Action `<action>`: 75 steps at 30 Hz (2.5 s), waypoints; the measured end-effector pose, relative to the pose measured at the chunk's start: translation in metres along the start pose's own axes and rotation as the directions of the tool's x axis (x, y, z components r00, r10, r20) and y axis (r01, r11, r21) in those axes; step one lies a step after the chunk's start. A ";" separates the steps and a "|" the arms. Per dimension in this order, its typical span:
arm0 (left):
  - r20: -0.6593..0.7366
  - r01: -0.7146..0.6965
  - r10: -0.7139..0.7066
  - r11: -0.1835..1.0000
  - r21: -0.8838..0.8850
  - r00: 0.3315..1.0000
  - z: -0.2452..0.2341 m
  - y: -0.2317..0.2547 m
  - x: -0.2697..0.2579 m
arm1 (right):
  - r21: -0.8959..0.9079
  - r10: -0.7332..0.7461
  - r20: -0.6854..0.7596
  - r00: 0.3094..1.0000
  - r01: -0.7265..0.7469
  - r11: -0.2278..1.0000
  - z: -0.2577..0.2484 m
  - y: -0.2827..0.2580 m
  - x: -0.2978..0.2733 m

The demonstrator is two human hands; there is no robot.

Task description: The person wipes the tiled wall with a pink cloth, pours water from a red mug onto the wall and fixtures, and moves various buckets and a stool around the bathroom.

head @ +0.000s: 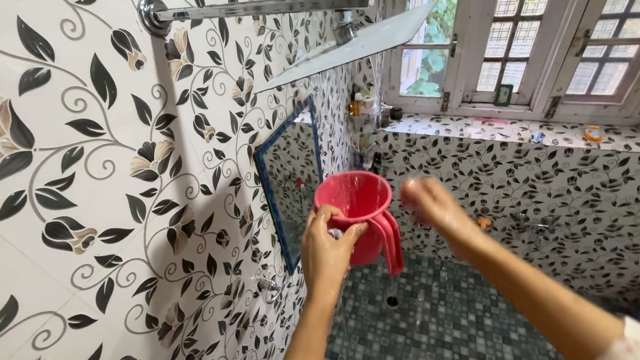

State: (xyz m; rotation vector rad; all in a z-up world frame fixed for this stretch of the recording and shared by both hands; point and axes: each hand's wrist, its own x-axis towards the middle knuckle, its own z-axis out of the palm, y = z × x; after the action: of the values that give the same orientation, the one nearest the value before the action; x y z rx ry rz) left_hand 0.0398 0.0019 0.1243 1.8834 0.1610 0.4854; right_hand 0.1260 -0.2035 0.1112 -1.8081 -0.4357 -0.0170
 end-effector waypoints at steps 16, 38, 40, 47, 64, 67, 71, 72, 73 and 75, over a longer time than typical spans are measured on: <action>0.087 0.168 -0.156 0.975 -0.147 0.984 0.008 -0.057 -0.032 | 0.286 0.144 0.344 0.928 -0.249 0.925 0.029 0.043 -0.061; 0.234 0.314 -0.211 0.706 -0.635 0.949 0.051 -0.113 -0.033 | 0.199 0.382 0.138 0.914 -0.403 0.893 0.045 0.088 -0.084; 0.235 0.303 -0.195 0.710 -0.635 0.952 0.049 -0.114 -0.031 | 0.180 0.384 0.137 0.913 -0.404 0.897 0.046 0.090 -0.084; 0.267 0.346 -0.227 0.723 -0.598 0.937 0.038 -0.107 -0.033 | 0.202 0.340 0.164 0.926 -0.369 0.907 0.052 0.079 -0.085; 0.274 0.341 -0.220 0.758 -0.556 0.936 0.036 -0.104 -0.033 | 0.172 0.362 0.169 0.917 -0.389 0.905 0.054 0.087 -0.082; 0.266 0.321 -0.200 0.760 -0.565 0.943 0.037 -0.107 -0.033 | 0.178 0.344 0.175 0.923 -0.373 0.910 0.054 0.084 -0.082; 0.253 0.297 -0.180 0.761 -0.576 0.951 0.039 -0.109 -0.031 | 0.181 0.328 0.179 0.928 -0.358 0.916 0.054 0.085 -0.082; 0.252 0.296 -0.179 0.762 -0.576 0.951 0.039 -0.109 -0.030 | 0.184 0.294 0.185 0.938 -0.327 0.927 0.054 0.084 -0.082; 0.256 0.319 -0.207 0.766 -0.558 0.944 0.039 -0.109 -0.031 | 0.185 0.293 0.185 0.938 -0.326 0.927 0.054 0.084 -0.082; 0.261 0.343 -0.234 0.768 -0.541 0.936 0.038 -0.108 -0.032 | 0.176 0.335 0.173 0.926 -0.363 0.915 0.054 0.082 -0.082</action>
State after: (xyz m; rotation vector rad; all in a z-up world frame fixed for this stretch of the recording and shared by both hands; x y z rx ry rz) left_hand 0.0399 -0.0031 0.0057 1.2542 0.1598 0.1192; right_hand 0.0627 -0.1943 -0.0001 -1.6639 -0.1961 0.3938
